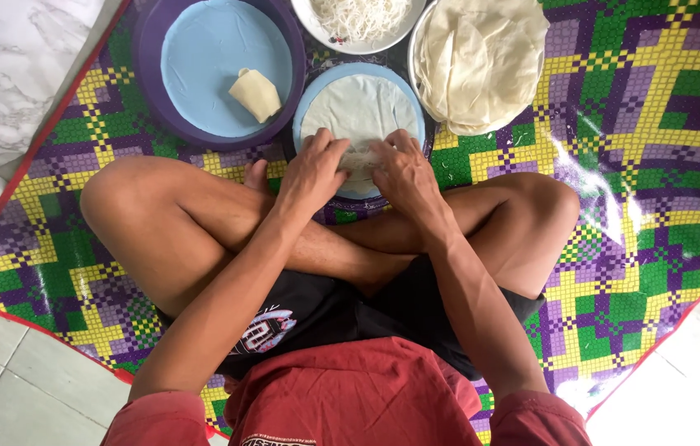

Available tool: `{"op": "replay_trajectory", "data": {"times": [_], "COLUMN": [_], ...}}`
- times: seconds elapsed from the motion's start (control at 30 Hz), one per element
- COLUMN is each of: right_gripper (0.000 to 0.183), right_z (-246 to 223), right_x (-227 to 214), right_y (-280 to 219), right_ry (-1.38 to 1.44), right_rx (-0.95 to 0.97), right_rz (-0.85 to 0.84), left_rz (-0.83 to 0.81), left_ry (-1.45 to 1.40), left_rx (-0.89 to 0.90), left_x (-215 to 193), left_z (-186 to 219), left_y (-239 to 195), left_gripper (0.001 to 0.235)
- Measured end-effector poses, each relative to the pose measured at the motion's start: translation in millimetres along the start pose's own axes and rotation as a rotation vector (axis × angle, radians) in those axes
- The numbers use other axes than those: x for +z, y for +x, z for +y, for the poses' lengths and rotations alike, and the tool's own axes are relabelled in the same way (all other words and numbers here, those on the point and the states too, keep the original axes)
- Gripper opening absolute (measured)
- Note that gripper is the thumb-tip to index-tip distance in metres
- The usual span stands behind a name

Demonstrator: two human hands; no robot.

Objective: The person sits cross-legged on a mat and prepares food by hand. They take thin white strands from a bowl, place them onto a thin sheet on a plate, and roll the sheet into a cylindrical shape. The finished rolls are placed into a blue bowl.

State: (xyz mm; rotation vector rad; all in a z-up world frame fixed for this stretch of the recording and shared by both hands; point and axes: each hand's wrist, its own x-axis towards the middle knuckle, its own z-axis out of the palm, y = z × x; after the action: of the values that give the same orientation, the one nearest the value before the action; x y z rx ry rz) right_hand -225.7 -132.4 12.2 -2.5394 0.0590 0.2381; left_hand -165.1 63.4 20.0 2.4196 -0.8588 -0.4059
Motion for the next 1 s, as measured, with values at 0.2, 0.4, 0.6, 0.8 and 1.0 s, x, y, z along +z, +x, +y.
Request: {"op": "replay_trajectory", "data": {"times": [0.2,0.4,0.6,0.8,1.0], "right_gripper": [0.025,0.034,0.010,0.018,0.012], "right_z": [16,11,12,9,7], "right_x": [22,5,1,9,6], "right_y": [8,3,2,10,9], "right_ry": [0.092,0.137,0.248,0.336,0.297], "right_rx": [-0.175,-0.175,-0.162,-0.184,-0.097], "right_rz": [0.151,0.145,0.328,0.316,0.354], "left_rz": [0.060,0.015,0.234,0.280,0.226], "left_ry": [0.044,-0.053,-0.054,-0.181,-0.232], "left_rx": [0.032,-0.019,-0.009,0.015,-0.059], "left_x": [22,10,25,31,23], "left_z": [-20,-12,-22,-33,-26], "left_y": [1,0,5,7,9], "left_gripper": [0.013,0.034,0.006,0.013,0.011]}}
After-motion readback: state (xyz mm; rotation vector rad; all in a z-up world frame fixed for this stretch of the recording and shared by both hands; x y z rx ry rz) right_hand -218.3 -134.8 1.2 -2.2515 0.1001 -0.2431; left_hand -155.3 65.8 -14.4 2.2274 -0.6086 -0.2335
